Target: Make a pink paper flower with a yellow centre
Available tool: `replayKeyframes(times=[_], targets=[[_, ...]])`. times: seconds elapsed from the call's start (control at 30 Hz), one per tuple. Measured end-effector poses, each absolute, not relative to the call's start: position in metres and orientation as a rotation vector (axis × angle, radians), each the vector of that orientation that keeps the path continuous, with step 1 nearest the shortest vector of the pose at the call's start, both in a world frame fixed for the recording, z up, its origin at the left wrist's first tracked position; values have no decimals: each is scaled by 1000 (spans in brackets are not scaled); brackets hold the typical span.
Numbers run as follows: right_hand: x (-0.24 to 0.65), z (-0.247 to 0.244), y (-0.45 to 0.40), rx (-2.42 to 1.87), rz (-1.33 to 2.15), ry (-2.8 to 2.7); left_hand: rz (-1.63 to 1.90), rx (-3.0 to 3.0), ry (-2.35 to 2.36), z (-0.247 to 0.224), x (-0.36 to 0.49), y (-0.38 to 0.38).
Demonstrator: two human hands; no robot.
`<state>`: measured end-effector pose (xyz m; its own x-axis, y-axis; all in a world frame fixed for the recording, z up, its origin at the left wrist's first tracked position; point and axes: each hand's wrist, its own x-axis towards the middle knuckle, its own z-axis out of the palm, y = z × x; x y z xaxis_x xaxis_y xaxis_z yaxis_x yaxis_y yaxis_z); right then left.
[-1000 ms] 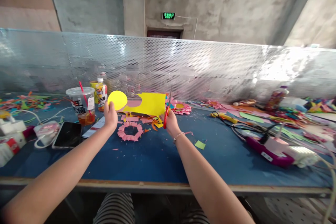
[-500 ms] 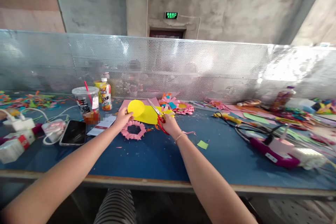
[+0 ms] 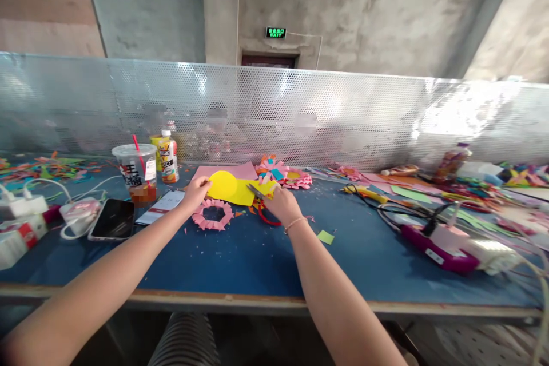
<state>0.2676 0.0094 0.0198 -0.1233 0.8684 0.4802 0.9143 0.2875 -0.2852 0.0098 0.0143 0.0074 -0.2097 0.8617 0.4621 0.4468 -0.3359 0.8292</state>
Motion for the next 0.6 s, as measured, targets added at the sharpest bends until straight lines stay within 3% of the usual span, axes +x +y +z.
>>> replayKeyframes(times=[0.3, 0.6], targets=[[232, 5, 11, -1055, 705, -1817, 1337, 1878, 1154, 3, 20, 11], [242, 9, 12, -919, 692, -1634, 1015, 2200, 1736, 2, -5, 10]])
